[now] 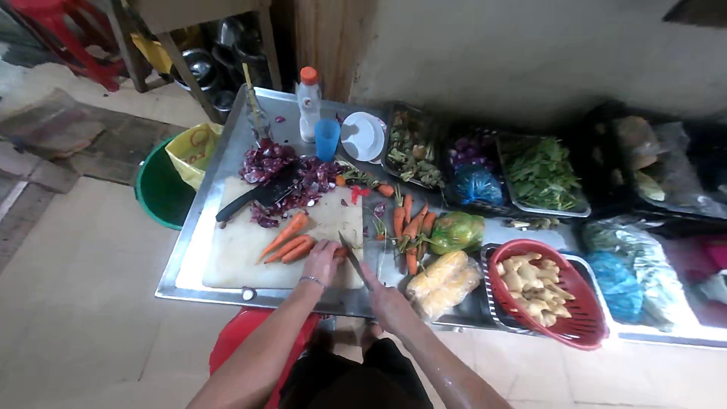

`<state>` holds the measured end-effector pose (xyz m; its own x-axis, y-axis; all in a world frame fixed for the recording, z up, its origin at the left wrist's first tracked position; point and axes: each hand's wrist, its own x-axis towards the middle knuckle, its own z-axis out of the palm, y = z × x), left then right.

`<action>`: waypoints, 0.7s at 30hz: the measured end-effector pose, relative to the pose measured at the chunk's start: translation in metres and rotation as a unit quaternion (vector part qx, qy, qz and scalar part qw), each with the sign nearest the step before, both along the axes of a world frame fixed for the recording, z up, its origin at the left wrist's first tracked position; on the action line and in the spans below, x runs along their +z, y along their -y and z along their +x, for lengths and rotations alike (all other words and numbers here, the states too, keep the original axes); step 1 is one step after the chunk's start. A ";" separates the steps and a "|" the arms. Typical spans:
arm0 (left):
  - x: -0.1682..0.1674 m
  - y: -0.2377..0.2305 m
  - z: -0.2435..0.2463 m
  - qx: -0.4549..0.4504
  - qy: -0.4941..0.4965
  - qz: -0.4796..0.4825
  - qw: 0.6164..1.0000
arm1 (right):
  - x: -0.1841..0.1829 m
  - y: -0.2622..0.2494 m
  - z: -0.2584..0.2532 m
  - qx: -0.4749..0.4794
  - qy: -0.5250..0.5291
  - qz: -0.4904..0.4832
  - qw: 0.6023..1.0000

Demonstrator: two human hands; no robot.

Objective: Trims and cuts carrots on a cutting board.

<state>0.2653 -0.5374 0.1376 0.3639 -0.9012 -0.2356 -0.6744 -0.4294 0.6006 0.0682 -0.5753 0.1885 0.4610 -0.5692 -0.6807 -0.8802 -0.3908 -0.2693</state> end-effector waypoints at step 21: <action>0.029 0.194 -0.093 -0.061 -0.030 0.131 0.989 | 0.023 -0.068 -0.133 -0.282 0.156 -0.026 0.946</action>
<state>0.1721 -0.7311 0.1664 0.2344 -0.8431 -0.4841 -0.6975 -0.4927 0.5203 -0.0648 -0.5075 0.2117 0.2489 -0.8136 -0.5254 -0.8332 0.0966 -0.5444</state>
